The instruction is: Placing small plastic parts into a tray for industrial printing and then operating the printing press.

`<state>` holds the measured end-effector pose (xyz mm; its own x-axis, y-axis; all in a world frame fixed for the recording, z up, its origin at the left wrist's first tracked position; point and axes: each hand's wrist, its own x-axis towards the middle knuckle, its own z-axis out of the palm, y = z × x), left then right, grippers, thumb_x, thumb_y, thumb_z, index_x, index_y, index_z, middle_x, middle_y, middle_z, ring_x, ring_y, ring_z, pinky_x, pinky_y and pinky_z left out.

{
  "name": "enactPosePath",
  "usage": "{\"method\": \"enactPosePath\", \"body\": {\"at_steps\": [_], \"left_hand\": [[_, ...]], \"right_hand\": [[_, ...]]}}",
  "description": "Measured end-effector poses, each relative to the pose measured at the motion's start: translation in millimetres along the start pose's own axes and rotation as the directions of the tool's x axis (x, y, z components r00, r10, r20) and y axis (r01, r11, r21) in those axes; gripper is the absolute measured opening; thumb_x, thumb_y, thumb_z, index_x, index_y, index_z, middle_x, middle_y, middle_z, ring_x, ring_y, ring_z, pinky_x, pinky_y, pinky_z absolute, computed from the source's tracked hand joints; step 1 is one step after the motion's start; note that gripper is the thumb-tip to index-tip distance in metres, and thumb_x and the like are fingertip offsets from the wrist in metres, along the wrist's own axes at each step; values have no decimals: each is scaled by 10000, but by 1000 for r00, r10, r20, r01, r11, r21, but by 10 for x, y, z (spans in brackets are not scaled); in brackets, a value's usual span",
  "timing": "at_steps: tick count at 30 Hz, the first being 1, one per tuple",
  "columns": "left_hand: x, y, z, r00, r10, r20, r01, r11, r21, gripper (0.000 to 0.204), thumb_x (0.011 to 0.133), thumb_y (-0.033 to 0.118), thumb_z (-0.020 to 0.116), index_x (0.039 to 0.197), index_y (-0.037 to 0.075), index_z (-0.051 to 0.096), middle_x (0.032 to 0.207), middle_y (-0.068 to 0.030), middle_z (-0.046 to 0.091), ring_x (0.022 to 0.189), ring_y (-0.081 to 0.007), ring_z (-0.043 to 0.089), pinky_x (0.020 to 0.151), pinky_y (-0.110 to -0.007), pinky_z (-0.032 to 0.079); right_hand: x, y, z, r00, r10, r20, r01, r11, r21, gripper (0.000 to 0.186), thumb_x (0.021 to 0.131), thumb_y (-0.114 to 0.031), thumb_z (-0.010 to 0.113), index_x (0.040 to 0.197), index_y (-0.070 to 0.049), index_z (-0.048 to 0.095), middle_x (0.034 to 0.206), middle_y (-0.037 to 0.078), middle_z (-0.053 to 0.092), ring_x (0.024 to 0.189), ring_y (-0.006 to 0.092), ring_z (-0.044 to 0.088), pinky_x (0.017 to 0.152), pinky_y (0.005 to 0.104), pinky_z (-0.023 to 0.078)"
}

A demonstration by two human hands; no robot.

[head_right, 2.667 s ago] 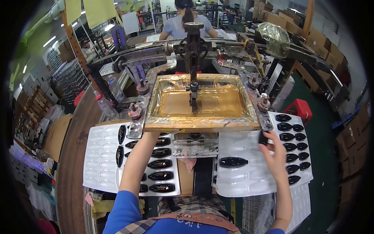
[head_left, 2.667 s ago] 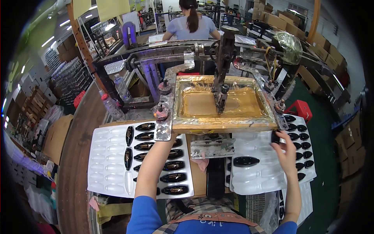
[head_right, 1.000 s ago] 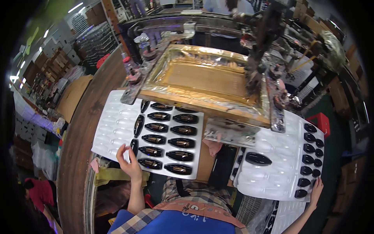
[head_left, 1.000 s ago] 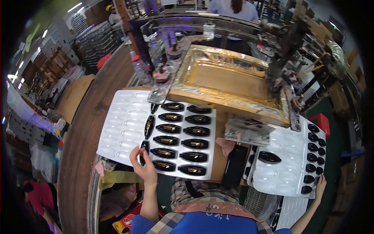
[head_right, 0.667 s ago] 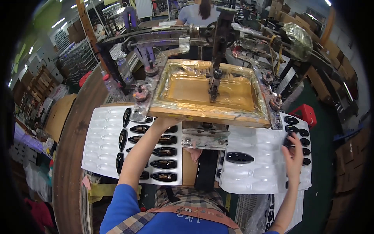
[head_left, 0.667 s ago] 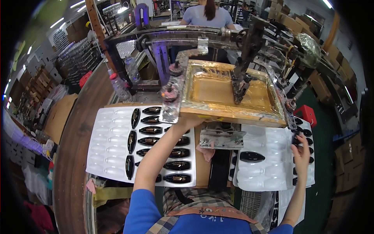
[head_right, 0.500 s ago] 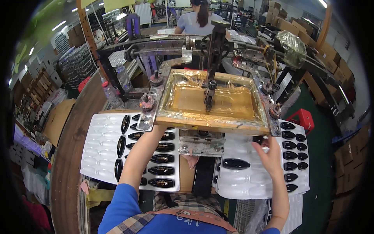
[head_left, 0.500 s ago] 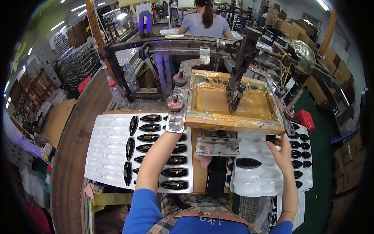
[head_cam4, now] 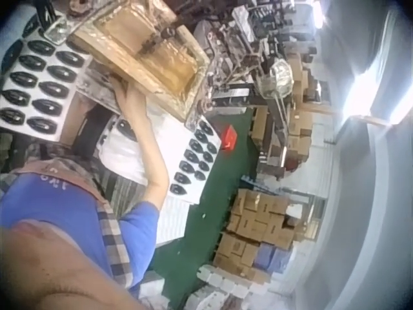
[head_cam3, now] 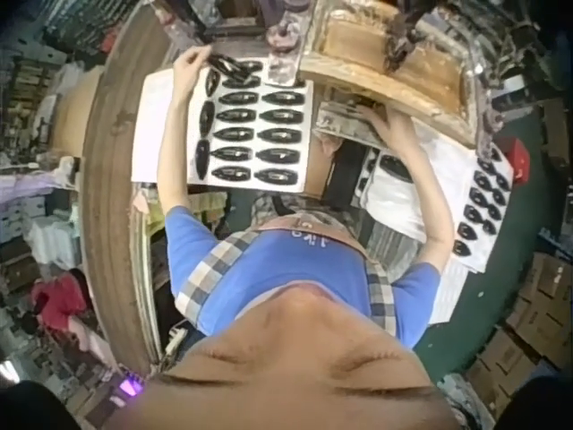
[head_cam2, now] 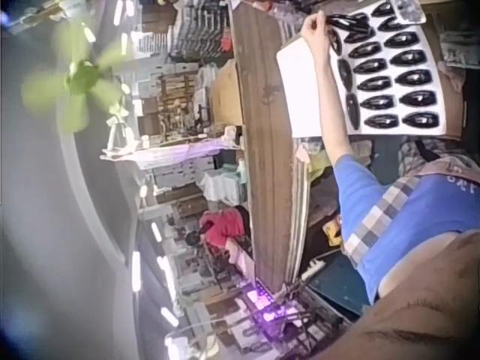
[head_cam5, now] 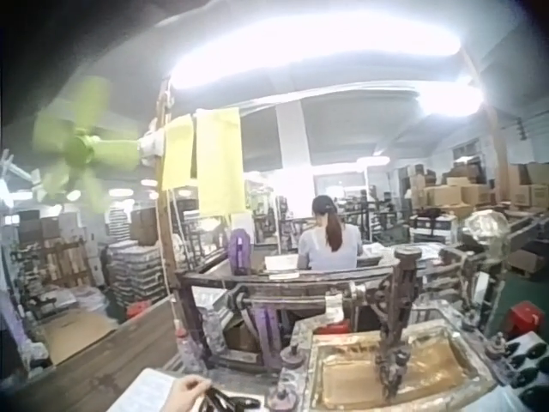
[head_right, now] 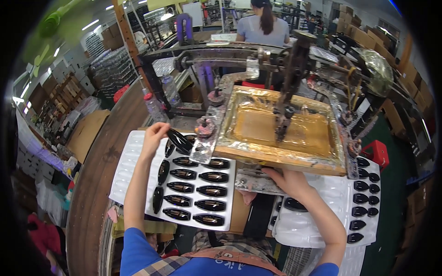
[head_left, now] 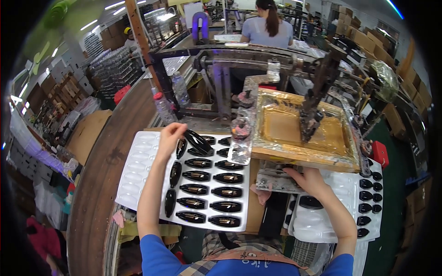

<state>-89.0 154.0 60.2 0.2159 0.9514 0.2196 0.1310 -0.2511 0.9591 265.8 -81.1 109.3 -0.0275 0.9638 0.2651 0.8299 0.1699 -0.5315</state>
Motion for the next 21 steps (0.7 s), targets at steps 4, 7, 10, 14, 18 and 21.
{"method": "enactPosePath", "body": {"at_steps": [4,7,10,14,18,21], "left_hand": [[192,-616,-843,926,-81,-370,117,990,74,286,822,257,608,770,-25,616,654,-38,586,559,-89,541,523,-224,466],[315,-1046,-1166,853,-114,-509,233,956,178,312,813,266,613,717,-31,615,601,-46,576,518,-108,547,498,-223,463],[473,-1402,-1315,812,-164,-560,346,908,235,357,792,304,627,655,-26,617,544,-78,570,492,-127,558,494,-253,465],[676,-1740,-1424,814,-171,-555,405,853,331,391,791,319,631,581,-8,585,503,-48,524,427,-132,508,411,-255,423],[804,-1842,-1370,794,-273,-543,559,677,478,480,740,425,631,676,-51,625,633,-192,611,644,-315,619,659,-372,475],[827,-1746,-1330,746,-334,-576,658,507,557,556,726,477,628,874,-58,599,933,-252,598,894,-348,586,741,-401,461]], "right_hand": [[-329,39,-171,998,58,-29,-61,991,-119,496,772,-245,627,1151,15,441,1108,217,502,1001,380,485,855,399,388],[-791,165,-465,959,230,-163,-245,966,-79,546,788,-157,597,1242,29,358,1240,195,427,1101,329,448,917,360,364],[-1338,324,-746,843,390,-371,-473,865,-166,507,813,-107,547,1253,35,341,1266,226,401,1170,343,400,957,366,326],[-2137,519,-1044,577,729,-369,-799,409,-442,535,809,-243,560,1240,17,376,1211,232,449,1121,362,429,915,387,360],[-2673,695,-1109,423,834,-354,-854,236,-464,582,768,-328,596,1208,8,417,1108,223,521,1030,359,481,850,401,397],[-2903,784,-1121,440,806,-396,-845,222,-485,541,756,-328,606,1148,15,463,1092,224,523,996,360,495,828,403,408]]}}
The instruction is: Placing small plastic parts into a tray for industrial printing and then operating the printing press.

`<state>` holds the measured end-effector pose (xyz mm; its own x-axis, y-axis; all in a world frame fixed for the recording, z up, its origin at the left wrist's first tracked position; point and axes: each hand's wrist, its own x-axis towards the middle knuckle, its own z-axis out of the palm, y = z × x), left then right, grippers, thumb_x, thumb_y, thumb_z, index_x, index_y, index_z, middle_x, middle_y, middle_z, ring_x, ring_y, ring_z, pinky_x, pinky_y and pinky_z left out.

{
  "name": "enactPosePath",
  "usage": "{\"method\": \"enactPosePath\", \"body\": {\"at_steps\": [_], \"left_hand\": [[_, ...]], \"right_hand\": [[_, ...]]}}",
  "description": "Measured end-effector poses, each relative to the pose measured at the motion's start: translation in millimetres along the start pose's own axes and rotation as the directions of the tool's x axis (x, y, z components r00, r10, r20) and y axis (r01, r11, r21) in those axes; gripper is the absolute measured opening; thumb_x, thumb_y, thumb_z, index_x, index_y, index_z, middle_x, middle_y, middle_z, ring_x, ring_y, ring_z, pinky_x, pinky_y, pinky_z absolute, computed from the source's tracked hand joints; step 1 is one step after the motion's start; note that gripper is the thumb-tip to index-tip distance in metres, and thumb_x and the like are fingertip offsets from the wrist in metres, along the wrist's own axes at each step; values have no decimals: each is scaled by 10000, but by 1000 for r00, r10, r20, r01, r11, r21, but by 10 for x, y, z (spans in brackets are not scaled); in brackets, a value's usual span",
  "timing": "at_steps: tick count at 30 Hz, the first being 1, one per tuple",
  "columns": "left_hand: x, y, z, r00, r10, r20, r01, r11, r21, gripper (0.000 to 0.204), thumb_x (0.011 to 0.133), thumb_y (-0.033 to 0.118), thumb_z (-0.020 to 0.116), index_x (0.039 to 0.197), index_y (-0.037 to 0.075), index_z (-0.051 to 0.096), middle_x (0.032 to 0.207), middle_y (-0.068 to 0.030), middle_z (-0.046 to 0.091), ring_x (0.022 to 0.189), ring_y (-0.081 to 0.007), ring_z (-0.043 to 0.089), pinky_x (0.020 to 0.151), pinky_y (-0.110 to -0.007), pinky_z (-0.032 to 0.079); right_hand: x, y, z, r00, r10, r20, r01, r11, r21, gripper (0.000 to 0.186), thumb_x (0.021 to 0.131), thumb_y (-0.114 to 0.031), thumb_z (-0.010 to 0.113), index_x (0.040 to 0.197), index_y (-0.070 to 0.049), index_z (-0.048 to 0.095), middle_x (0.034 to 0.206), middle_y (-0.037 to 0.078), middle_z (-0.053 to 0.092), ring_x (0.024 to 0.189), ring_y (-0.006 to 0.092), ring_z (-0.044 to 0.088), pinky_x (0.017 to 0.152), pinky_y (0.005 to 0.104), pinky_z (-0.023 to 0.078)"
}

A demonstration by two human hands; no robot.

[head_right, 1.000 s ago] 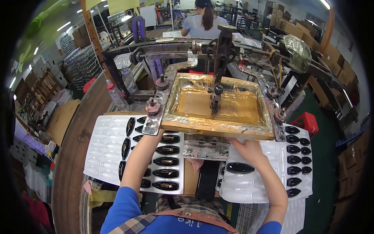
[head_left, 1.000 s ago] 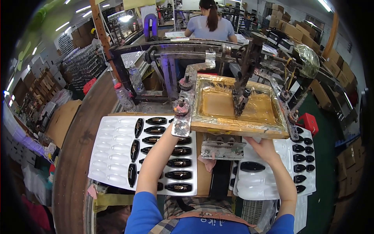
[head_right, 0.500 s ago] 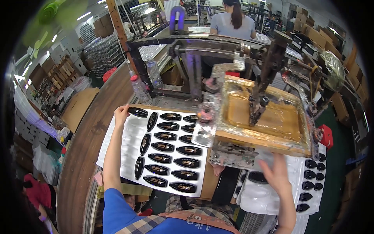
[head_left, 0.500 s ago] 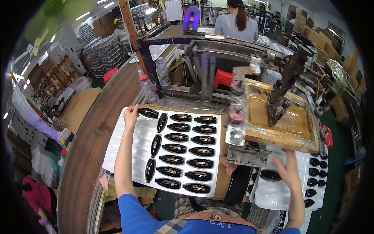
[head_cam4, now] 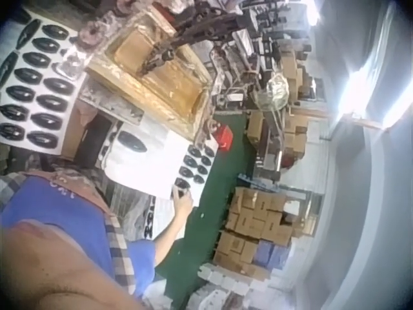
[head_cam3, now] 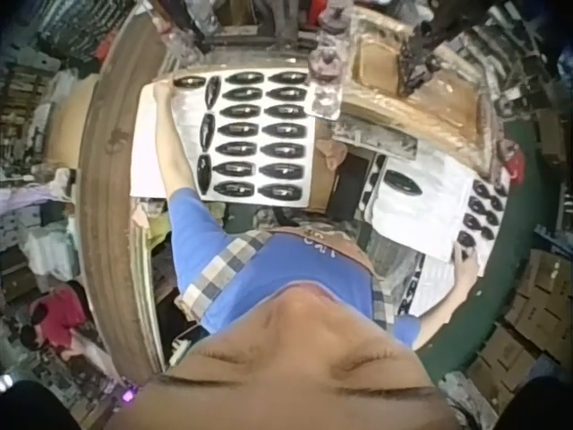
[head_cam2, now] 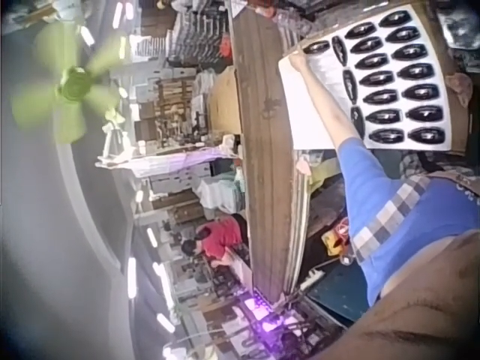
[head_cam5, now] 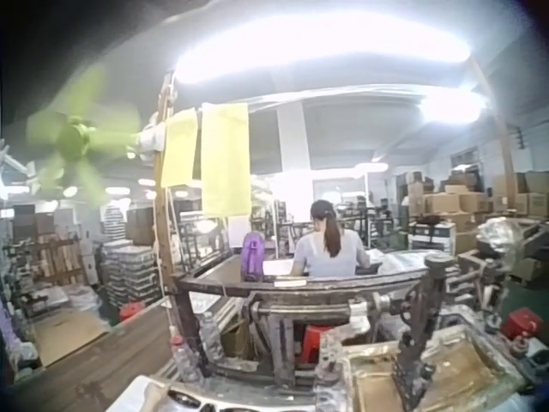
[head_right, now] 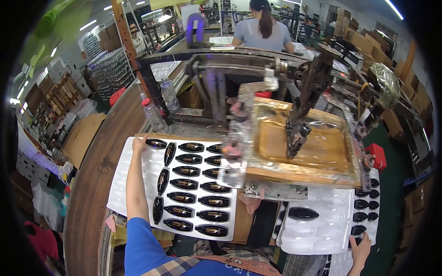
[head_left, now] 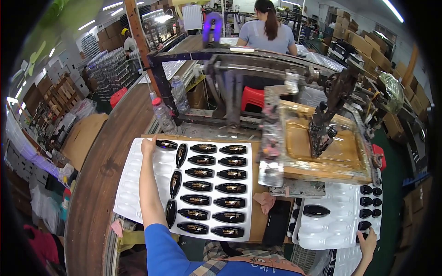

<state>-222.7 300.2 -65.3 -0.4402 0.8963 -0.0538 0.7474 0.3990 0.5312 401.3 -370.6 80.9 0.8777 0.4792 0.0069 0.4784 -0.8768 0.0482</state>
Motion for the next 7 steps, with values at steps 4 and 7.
{"method": "enactPosePath", "body": {"at_steps": [4,7], "left_hand": [[-249,93,-97,989,100,-108,-77,976,202,574,731,520,598,934,-16,589,963,-198,608,899,-337,589,754,-432,460],[-350,210,-121,957,109,-270,-52,976,209,625,738,518,591,1139,51,480,997,-181,605,916,-365,576,764,-433,459]], "right_hand": [[21,153,58,993,68,101,-79,991,105,509,742,-342,618,1106,-8,497,1087,210,518,979,355,501,821,400,412],[52,300,137,998,37,50,-53,919,389,497,751,-378,617,1113,-54,510,1201,223,440,1008,348,499,850,386,397]]}}
